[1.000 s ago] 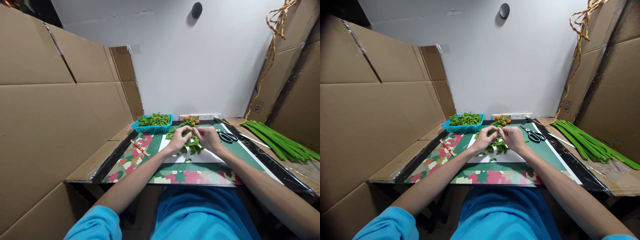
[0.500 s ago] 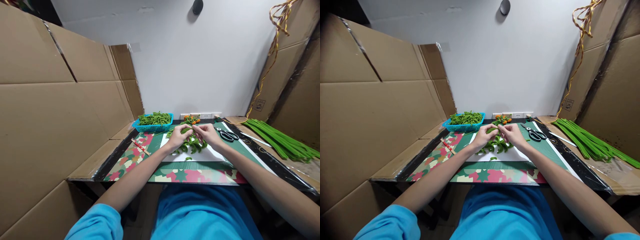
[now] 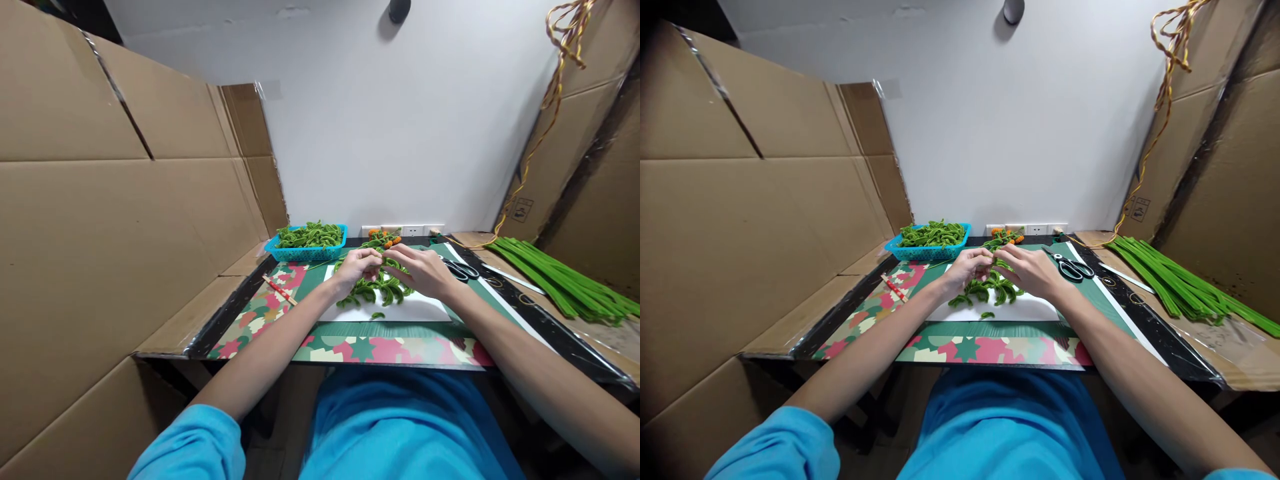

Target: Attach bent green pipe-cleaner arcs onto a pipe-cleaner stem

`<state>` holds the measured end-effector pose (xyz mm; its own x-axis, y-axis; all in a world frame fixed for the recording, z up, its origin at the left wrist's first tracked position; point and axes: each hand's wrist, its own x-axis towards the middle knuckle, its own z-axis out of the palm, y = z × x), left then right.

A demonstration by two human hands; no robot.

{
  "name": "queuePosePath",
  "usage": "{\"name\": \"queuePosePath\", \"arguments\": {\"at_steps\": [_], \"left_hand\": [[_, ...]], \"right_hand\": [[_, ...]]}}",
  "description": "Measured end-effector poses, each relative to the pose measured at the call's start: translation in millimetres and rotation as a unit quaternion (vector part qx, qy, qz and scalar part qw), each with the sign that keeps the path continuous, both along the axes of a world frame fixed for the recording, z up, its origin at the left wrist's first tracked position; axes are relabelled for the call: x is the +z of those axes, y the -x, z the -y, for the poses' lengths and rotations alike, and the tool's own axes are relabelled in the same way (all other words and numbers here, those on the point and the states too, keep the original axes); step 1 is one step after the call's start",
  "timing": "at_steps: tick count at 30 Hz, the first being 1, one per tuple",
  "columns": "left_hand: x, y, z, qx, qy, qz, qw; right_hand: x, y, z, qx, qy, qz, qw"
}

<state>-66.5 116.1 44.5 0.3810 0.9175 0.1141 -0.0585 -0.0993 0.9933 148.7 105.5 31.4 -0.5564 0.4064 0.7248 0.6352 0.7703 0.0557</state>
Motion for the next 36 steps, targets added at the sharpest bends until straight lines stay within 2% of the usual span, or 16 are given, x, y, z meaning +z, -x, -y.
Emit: {"name": "queuePosePath", "arguments": {"at_steps": [4, 10, 21, 25, 29, 36], "left_hand": [[4.0, -1.4, 5.2, -0.042, 0.013, 0.037, 0.998], [10.6, -4.6, 12.3, -0.069, 0.042, 0.079, 0.994], [15.0, 5.8, 13.3, -0.116, 0.146, 0.08, 0.979], [19.4, 10.4, 15.2, -0.114, 0.176, 0.063, 0.976], [22.6, 11.3, 14.8, -0.107, 0.199, 0.053, 0.973], [23.3, 13.0, 13.0, -0.131, 0.205, 0.057, 0.968]], "right_hand": [[1.9, 2.2, 1.7, -0.008, -0.012, 0.014, 1.0], [-1.3, 9.4, 4.4, -0.003, 0.018, -0.029, 0.999], [-3.6, 18.2, 8.1, 0.118, 0.093, -0.098, 0.984], [-4.7, 21.6, 8.0, 0.153, 0.111, -0.112, 0.975], [-6.0, 22.4, 7.8, 0.169, 0.121, -0.119, 0.971], [-5.7, 24.8, 8.6, 0.181, 0.104, -0.123, 0.97]]}}
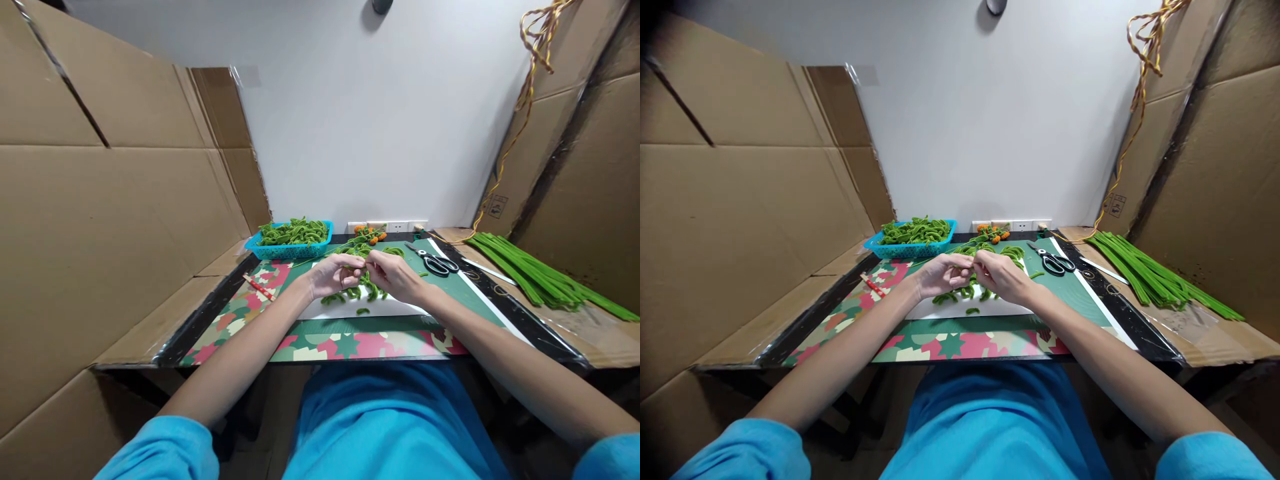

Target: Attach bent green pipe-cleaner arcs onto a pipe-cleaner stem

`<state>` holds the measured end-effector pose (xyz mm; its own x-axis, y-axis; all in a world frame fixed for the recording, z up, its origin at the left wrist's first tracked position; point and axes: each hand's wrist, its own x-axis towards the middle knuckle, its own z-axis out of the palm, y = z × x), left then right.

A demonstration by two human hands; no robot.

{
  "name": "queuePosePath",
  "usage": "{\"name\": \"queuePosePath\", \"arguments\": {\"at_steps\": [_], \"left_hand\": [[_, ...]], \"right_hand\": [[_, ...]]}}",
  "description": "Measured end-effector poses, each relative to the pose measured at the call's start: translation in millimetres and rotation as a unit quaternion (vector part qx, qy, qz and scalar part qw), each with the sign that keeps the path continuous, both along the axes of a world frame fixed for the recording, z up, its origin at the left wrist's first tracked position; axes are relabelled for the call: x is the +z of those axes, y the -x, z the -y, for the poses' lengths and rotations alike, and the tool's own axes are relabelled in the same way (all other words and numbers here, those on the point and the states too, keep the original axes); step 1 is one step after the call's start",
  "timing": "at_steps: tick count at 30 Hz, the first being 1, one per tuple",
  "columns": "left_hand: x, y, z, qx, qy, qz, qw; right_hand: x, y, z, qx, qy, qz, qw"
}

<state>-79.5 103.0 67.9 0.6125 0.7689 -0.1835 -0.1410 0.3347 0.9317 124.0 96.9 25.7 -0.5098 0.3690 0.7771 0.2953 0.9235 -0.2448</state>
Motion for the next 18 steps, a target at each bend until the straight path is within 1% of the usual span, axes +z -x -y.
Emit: {"name": "queuePosePath", "arguments": {"at_steps": [3, 6, 10, 13, 16, 18], "left_hand": [[1.1, 0.6, 0.1, -0.005, -0.008, -0.001, 1.0], [2.8, -1.2, 0.7, -0.006, -0.028, 0.0, 1.0], [5.8, -7.4, 3.2, 0.035, -0.078, -0.003, 0.996], [6.9, -11.2, 4.6, 0.048, -0.114, 0.0, 0.992], [4.9, -11.4, 3.7, 0.038, -0.122, 0.012, 0.992], [2.0, -10.2, 2.2, 0.017, -0.118, 0.006, 0.993]], "right_hand": [[1.1, 0.4, -0.3, 0.005, -0.016, -0.005, 1.0], [2.2, -2.5, -1.5, -0.011, -0.022, 0.006, 1.0], [3.3, -8.6, -3.7, -0.039, -0.02, 0.017, 0.999], [2.9, -9.8, -3.9, -0.046, -0.012, -0.002, 0.999], [1.8, -8.1, -2.4, -0.054, 0.005, -0.024, 0.998], [1.4, -7.4, -1.1, -0.059, 0.015, -0.03, 0.998]]}}
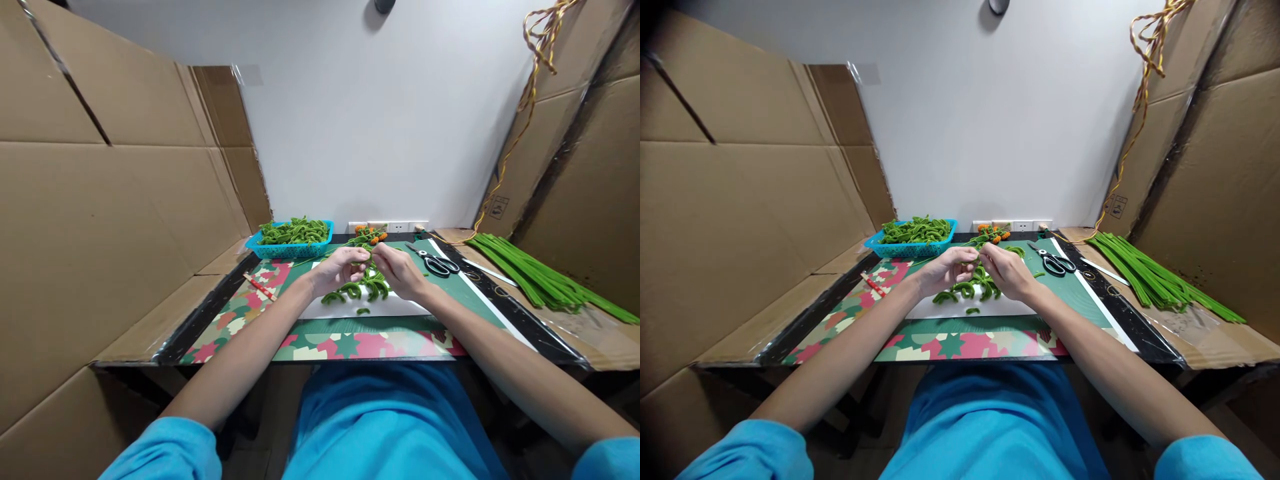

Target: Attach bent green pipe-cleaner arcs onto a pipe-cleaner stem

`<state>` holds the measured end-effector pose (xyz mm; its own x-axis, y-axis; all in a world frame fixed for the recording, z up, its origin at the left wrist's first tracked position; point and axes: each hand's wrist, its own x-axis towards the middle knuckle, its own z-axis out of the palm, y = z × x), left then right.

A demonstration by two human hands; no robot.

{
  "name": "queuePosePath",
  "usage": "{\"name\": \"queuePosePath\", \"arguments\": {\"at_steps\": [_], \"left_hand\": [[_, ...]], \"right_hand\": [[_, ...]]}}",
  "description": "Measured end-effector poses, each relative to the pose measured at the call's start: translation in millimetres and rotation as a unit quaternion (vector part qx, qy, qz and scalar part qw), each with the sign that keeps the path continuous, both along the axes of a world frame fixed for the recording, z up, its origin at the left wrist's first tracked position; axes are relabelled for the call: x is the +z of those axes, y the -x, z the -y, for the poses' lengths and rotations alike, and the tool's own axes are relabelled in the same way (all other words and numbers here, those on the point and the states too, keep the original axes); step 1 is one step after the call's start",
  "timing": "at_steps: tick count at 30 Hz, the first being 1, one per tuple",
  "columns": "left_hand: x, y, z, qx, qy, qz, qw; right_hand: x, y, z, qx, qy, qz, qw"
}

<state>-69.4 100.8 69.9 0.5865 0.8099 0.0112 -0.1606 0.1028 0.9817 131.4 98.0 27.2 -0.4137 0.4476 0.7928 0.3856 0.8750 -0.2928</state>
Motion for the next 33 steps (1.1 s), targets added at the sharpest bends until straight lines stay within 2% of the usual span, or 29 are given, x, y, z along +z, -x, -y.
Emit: {"name": "queuePosePath", "arguments": {"at_steps": [3, 7, 10, 15, 18, 20, 22, 25, 27, 28, 30, 33], "left_hand": [[-4.6, 1.3, -2.1, -0.022, 0.003, -0.018, 1.0], [-7.4, -0.4, -2.0, -0.012, -0.004, -0.011, 1.0], [-6.9, -2.6, -0.5, -0.002, -0.01, -0.013, 1.0], [-5.7, -5.4, 1.7, 0.044, -0.042, 0.014, 0.998], [-7.0, -7.0, 1.8, 0.079, -0.08, 0.021, 0.993], [-8.8, -7.5, 0.8, 0.099, -0.112, 0.016, 0.989], [-10.2, -7.1, -0.8, 0.12, -0.162, -0.003, 0.98], [-10.8, -4.5, -1.4, 0.144, -0.273, -0.066, 0.949], [-10.8, -2.1, 0.1, 0.158, -0.373, -0.12, 0.906], [-11.0, -1.0, 1.3, 0.163, -0.422, -0.148, 0.879], [-12.1, 1.1, 3.1, 0.167, -0.499, -0.207, 0.825], [-13.7, 3.8, 2.4, 0.151, -0.549, -0.289, 0.77]], "right_hand": [[0.9, -1.6, 1.1, -0.004, -0.006, -0.003, 1.0], [3.3, -4.6, 0.9, -0.009, -0.035, 0.005, 0.999], [4.3, -2.7, 0.9, -0.006, -0.028, -0.007, 1.0], [9.5, 4.9, 3.6, -0.004, 0.076, -0.084, 0.994], [13.9, 7.2, 4.7, 0.024, 0.143, -0.112, 0.983], [15.6, 7.7, 4.4, 0.057, 0.198, -0.136, 0.969], [16.2, 7.6, 3.6, 0.106, 0.283, -0.172, 0.938], [16.6, 6.7, 2.4, 0.192, 0.434, -0.221, 0.852], [16.6, 6.1, 1.7, 0.218, 0.505, -0.233, 0.802], [16.5, 5.9, 1.2, 0.22, 0.524, -0.236, 0.788], [15.7, 5.6, -0.2, 0.207, 0.542, -0.241, 0.778], [14.0, 4.8, -3.9, 0.195, 0.559, -0.251, 0.766]]}}
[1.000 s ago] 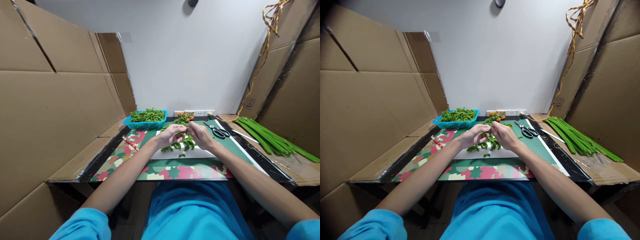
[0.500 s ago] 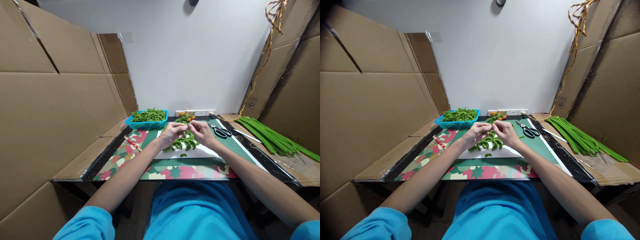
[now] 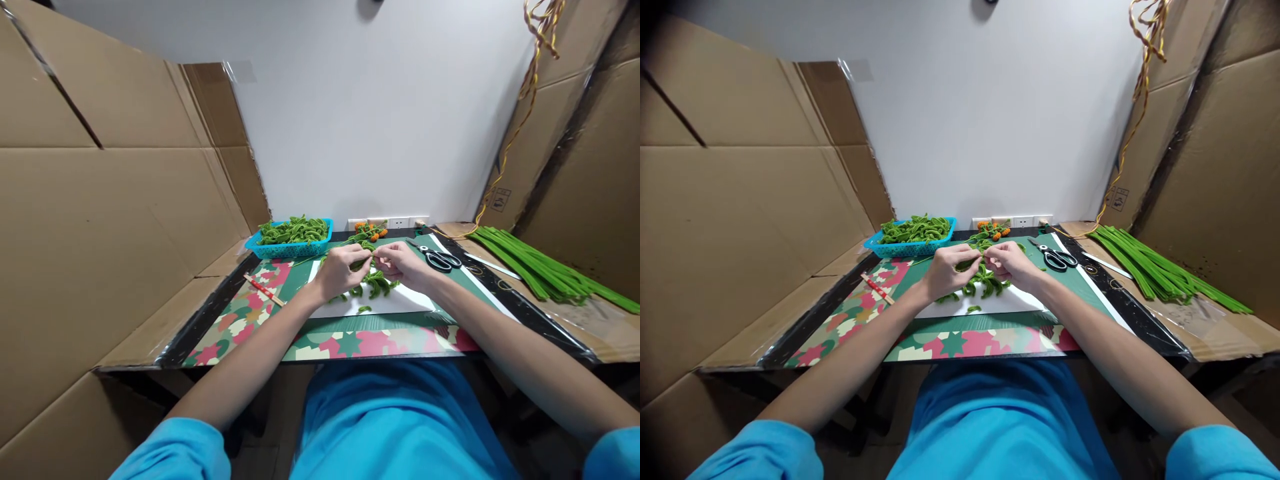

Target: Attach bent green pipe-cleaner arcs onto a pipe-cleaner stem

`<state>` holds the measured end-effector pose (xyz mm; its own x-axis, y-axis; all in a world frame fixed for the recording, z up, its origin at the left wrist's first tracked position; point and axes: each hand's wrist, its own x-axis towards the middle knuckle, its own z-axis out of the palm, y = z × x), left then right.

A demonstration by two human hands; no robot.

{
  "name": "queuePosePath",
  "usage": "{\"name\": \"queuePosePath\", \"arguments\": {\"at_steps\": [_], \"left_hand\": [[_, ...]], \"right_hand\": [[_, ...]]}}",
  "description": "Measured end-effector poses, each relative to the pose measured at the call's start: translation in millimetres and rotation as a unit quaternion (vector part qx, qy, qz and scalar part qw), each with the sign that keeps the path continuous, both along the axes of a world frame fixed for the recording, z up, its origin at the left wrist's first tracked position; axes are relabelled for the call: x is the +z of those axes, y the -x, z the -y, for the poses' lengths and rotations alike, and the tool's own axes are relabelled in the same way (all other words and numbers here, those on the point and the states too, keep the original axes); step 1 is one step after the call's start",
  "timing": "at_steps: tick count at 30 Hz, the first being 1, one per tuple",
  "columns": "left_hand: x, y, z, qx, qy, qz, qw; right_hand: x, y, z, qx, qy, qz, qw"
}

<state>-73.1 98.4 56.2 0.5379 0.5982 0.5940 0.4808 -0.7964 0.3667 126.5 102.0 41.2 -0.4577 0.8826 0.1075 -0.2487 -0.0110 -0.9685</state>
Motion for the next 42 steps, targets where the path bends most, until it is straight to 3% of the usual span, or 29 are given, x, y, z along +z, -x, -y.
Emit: {"name": "queuePosePath", "arguments": {"at_steps": [5, 7, 10, 12, 15, 17, 20, 22, 24, 27, 29, 32, 35, 38, 42], "left_hand": [[1.4, 2.4, -4.1, -0.038, 0.012, -0.056, 0.998], [1.3, 0.3, -3.0, -0.033, 0.021, -0.013, 0.999], [-0.8, -6.9, -1.2, 0.002, 0.076, 0.106, 0.991], [-2.6, -12.2, -1.8, -0.003, 0.196, 0.195, 0.961], [-4.7, -16.8, -4.8, -0.046, 0.38, 0.287, 0.878], [-5.4, -16.9, -6.3, -0.072, 0.439, 0.298, 0.844], [-5.7, -14.8, -6.9, -0.091, 0.456, 0.285, 0.838], [-5.4, -13.5, -6.7, -0.09, 0.435, 0.276, 0.853], [-5.0, -12.7, -5.5, -0.08, 0.384, 0.245, 0.887], [-4.4, -10.9, -1.8, -0.03, 0.22, 0.163, 0.961], [-4.2, -8.1, 0.1, 0.0, 0.085, 0.094, 0.992], [-3.2, -1.3, -1.5, -0.005, -0.067, -0.029, 0.997], [-1.2, 4.4, -6.5, -0.027, -0.184, -0.123, 0.975], [-2.1, 4.8, -8.6, -0.015, -0.242, -0.13, 0.961], [-8.3, 1.2, -6.9, 0.029, -0.213, -0.063, 0.975]], "right_hand": [[-1.0, -3.6, -4.5, 0.055, 0.064, -0.007, 0.996], [-0.7, -4.4, -3.6, 0.033, 0.027, 0.001, 0.999], [-1.4, -4.0, -1.2, -0.058, -0.109, 0.036, 0.992], [-3.4, -3.7, -0.6, -0.111, -0.211, 0.07, 0.969], [-8.5, -4.3, -1.8, -0.162, -0.347, 0.142, 0.913], [-12.0, -5.6, -3.4, -0.189, -0.418, 0.192, 0.868], [-14.3, -8.0, -5.0, -0.211, -0.478, 0.228, 0.821], [-13.1, -9.2, -4.7, -0.21, -0.492, 0.236, 0.811], [-10.4, -9.3, -3.2, -0.205, -0.477, 0.232, 0.822], [-6.5, -6.7, -0.3, -0.186, -0.399, 0.203, 0.875], [-4.8, -4.1, 0.7, -0.149, -0.321, 0.166, 0.921], [-2.7, -2.3, -1.1, -0.067, -0.174, 0.083, 0.979], [0.9, -5.2, -5.3, 0.004, -0.082, 0.039, 0.996], [4.9, -9.2, -7.9, -0.012, -0.13, 0.073, 0.989], [7.4, -8.9, -6.4, -0.053, -0.201, 0.095, 0.974]]}}
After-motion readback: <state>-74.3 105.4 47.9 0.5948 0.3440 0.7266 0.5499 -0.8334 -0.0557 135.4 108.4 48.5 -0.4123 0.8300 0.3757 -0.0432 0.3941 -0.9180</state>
